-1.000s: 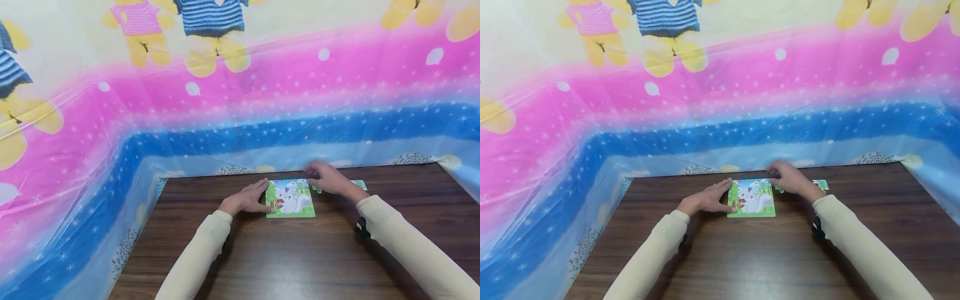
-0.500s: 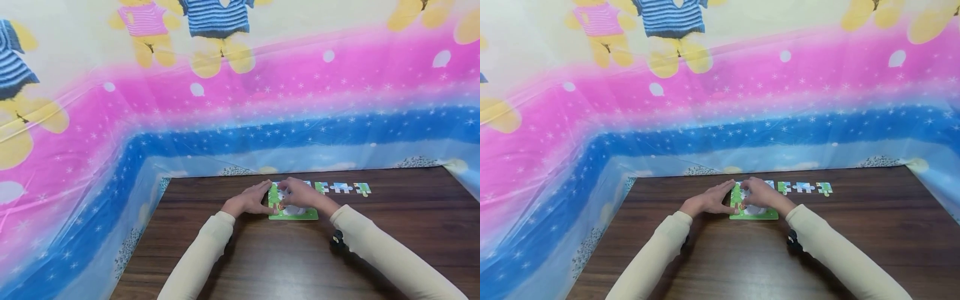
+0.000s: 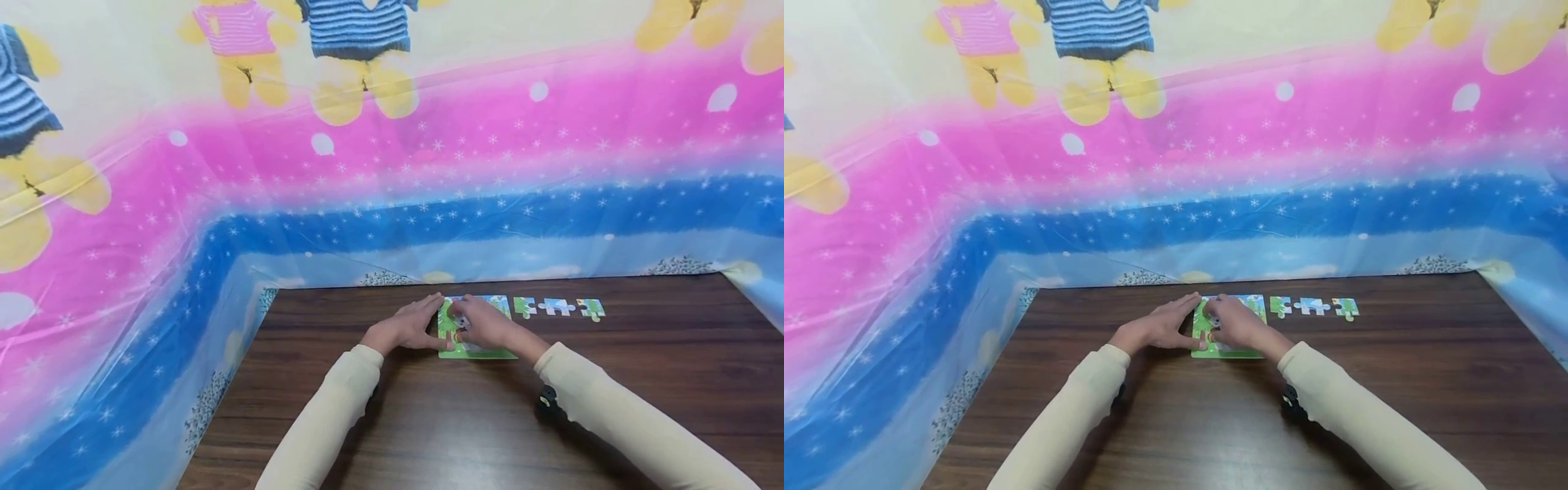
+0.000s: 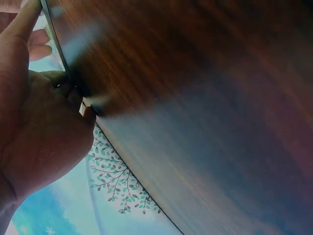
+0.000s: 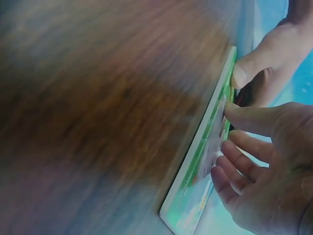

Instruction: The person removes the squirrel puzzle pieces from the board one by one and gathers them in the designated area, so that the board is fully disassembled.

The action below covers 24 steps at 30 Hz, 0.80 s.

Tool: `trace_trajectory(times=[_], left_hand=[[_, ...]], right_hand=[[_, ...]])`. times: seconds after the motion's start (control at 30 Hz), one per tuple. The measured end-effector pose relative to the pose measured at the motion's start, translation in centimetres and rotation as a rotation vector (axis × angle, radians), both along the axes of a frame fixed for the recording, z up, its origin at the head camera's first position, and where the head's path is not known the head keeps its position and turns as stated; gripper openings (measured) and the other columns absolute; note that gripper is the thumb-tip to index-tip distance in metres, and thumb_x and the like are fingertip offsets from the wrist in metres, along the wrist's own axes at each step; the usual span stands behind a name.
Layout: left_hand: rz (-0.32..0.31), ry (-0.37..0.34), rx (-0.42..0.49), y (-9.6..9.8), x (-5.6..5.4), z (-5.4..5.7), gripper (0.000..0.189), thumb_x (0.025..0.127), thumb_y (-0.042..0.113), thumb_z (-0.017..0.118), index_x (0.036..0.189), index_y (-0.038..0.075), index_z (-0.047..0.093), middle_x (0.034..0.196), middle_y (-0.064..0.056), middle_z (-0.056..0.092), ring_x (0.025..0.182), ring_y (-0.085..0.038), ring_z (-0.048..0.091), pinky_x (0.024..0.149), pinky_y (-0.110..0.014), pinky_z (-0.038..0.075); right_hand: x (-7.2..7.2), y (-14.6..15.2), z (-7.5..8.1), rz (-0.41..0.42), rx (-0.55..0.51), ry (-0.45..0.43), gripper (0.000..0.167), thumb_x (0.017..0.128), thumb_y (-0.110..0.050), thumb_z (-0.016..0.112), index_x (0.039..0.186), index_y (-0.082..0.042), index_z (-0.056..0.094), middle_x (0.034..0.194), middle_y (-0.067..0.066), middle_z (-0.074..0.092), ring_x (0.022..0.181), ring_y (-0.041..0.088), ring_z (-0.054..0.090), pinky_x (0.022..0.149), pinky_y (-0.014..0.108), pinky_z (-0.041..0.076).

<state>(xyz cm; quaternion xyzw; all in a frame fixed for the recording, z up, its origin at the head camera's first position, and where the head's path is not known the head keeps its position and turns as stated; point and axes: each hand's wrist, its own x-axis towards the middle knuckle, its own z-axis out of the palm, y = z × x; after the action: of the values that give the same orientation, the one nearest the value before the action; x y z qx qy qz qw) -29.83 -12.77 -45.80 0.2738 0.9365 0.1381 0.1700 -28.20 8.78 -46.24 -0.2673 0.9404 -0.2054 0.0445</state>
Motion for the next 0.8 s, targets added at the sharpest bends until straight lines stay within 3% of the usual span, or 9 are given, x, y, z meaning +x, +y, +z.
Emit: trace_trajectory(times=[0.43, 0.8], left_hand=[[0.003, -0.003, -0.011, -0.1, -0.1, -0.3, 0.105, 0.097, 0.065, 0.067, 0.173, 0.020, 0.009, 0.182, 0.001, 0.004, 0.168, -0.031, 0.011, 0.135, -0.055, 0.016], [-0.009, -0.010, 0.004, 0.1, -0.1, -0.3, 0.106, 0.096, 0.065, 0.067, 0.173, 0.020, 0.009, 0.182, 0.001, 0.003, 0.168, -0.024, 0.007, 0.137, -0.051, 0.013]], right_hand=[[-0.6, 0.4, -0.6, 0.022, -0.155, -0.093, 0.057, 0.092, -0.009, 0.081, 0.145, -0.008, 0.059, 0.126, 0.012, 0.061, 0.115, 0.030, 0.055, 0.094, 0.047, 0.054], [-0.6, 1.3, -0.9, 0.029, -0.219, -0.132, 0.053, 0.093, -0.011, 0.081, 0.141, -0.007, 0.059, 0.125, 0.011, 0.061, 0.112, 0.025, 0.063, 0.096, 0.046, 0.058]])
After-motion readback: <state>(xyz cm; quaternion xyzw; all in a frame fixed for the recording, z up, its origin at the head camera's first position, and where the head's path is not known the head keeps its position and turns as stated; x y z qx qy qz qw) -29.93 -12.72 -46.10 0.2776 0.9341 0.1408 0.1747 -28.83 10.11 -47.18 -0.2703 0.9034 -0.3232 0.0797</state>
